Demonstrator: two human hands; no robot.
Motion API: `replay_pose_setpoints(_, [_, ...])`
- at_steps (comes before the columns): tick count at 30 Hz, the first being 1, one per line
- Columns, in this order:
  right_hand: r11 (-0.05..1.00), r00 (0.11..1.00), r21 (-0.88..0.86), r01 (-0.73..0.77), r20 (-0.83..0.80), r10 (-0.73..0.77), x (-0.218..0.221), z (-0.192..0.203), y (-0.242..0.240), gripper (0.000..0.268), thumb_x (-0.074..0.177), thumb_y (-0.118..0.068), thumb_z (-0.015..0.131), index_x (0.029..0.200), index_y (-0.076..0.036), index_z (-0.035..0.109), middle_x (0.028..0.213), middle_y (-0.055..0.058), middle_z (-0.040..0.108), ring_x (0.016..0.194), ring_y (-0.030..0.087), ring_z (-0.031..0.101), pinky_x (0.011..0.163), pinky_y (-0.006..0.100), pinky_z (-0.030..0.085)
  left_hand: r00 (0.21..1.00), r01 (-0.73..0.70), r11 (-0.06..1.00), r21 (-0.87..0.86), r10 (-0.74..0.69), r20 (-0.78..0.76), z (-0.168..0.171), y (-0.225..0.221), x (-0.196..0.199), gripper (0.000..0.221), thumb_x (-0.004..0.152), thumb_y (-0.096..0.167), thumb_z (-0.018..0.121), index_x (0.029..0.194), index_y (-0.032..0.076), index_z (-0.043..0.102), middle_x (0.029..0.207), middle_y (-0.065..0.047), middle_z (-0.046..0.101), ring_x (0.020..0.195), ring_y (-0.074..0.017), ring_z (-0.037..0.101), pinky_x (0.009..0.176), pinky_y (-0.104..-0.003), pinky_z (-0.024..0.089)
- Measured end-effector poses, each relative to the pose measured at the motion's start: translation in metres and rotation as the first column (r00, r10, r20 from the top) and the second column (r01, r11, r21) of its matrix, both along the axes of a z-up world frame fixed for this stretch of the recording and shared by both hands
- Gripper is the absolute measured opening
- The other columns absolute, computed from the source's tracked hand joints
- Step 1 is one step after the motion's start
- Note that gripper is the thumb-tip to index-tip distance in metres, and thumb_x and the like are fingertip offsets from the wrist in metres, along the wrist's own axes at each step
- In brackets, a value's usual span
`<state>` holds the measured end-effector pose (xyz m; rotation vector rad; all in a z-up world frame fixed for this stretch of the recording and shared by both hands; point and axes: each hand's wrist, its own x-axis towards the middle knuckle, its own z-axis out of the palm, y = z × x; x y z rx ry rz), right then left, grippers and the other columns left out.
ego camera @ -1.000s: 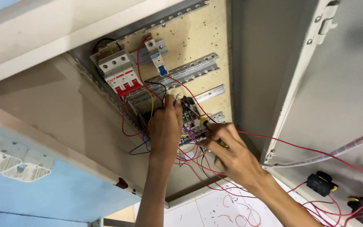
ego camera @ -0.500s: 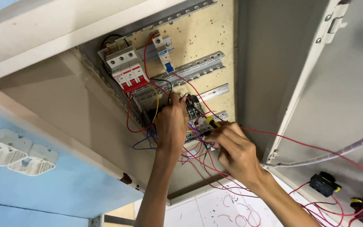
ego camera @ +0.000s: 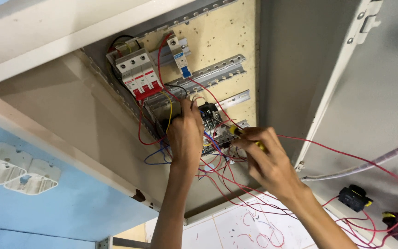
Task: Connecting electrical wires to terminal blocks inside a control panel using a screwdriver.
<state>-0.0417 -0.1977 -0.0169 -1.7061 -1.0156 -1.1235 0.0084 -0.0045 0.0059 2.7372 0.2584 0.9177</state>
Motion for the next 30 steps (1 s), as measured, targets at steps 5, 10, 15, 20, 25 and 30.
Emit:
replay_pose_setpoints(5, [0.996, 0.999, 0.078, 0.051, -0.007, -0.050, -0.013, 0.000, 0.010, 0.028, 0.087, 0.018, 0.061, 0.101, 0.001, 0.077, 0.093, 0.016, 0.066, 0.087, 0.037, 0.071, 0.080, 0.045, 0.059, 0.997, 0.066, 0.997, -0.040, -0.068, -0.047, -0.005, 0.016, -0.002, 0.024, 0.107, 0.035, 0.046, 0.111, 0.016, 0.061, 0.066, -0.023, 0.070, 0.070, -0.0467, 0.074, 0.062, -0.058, 0.059])
replay_pose_setpoints(10, [0.992, 0.995, 0.106, 0.073, 0.057, -0.079, -0.007, 0.000, 0.031, 0.027, 0.084, 0.023, 0.063, 0.097, 0.003, 0.076, 0.088, 0.017, 0.064, 0.080, 0.037, 0.069, 0.074, 0.045, 0.059, 0.997, 0.057, 0.997, -0.056, -0.060, -0.054, -0.006, 0.020, -0.006, 0.024, 0.105, 0.036, 0.049, 0.113, 0.018, 0.063, 0.065, -0.023, 0.070, 0.073, -0.0465, 0.075, 0.064, -0.060, 0.058])
replay_pose_setpoints(15, [0.984, 0.992, 0.146, 0.101, 0.067, -0.111, -0.004, -0.005, 0.038, 0.027, 0.083, 0.024, 0.065, 0.097, 0.003, 0.076, 0.089, 0.016, 0.064, 0.082, 0.036, 0.070, 0.076, 0.045, 0.059, 0.999, 0.046, 0.998, -0.046, -0.046, 0.003, -0.011, 0.019, -0.003, 0.022, 0.105, 0.036, 0.051, 0.112, 0.019, 0.062, 0.065, -0.021, 0.070, 0.068, -0.0460, 0.074, 0.061, -0.059, 0.058])
replay_pose_setpoints(20, [0.979, 0.989, 0.164, 0.124, 0.059, -0.136, -0.001, -0.011, 0.043, 0.029, 0.082, 0.025, 0.066, 0.097, 0.002, 0.077, 0.090, 0.015, 0.065, 0.083, 0.035, 0.070, 0.078, 0.045, 0.060, 0.998, 0.067, 0.997, -0.044, -0.066, 0.020, -0.008, 0.020, -0.007, 0.023, 0.105, 0.035, 0.051, 0.110, 0.016, 0.062, 0.065, -0.021, 0.070, 0.067, -0.0462, 0.074, 0.061, -0.058, 0.058])
replay_pose_setpoints(25, [0.978, 0.987, 0.152, 0.141, 0.051, -0.150, -0.003, -0.011, 0.046, 0.030, 0.082, 0.025, 0.066, 0.096, 0.002, 0.076, 0.089, 0.014, 0.064, 0.083, 0.035, 0.071, 0.078, 0.045, 0.060, 0.995, 0.083, 0.997, -0.005, -0.082, 0.054, -0.009, 0.020, -0.006, 0.021, 0.105, 0.031, 0.052, 0.108, 0.014, 0.064, 0.062, -0.020, 0.070, 0.063, -0.0442, 0.074, 0.057, -0.054, 0.059])
replay_pose_setpoints(30, [1.000, 0.998, 0.023, 0.011, 0.055, -0.012, -0.018, -0.006, 0.049, 0.013, 0.089, 0.008, 0.063, 0.094, 0.002, 0.073, 0.088, 0.019, 0.065, 0.085, 0.044, 0.070, 0.074, 0.052, 0.059, 0.993, 0.071, 0.997, 0.010, -0.072, 0.094, -0.012, 0.019, -0.005, 0.022, 0.102, 0.032, 0.056, 0.109, 0.014, 0.066, 0.061, -0.020, 0.069, 0.063, -0.0448, 0.073, 0.057, -0.057, 0.058])
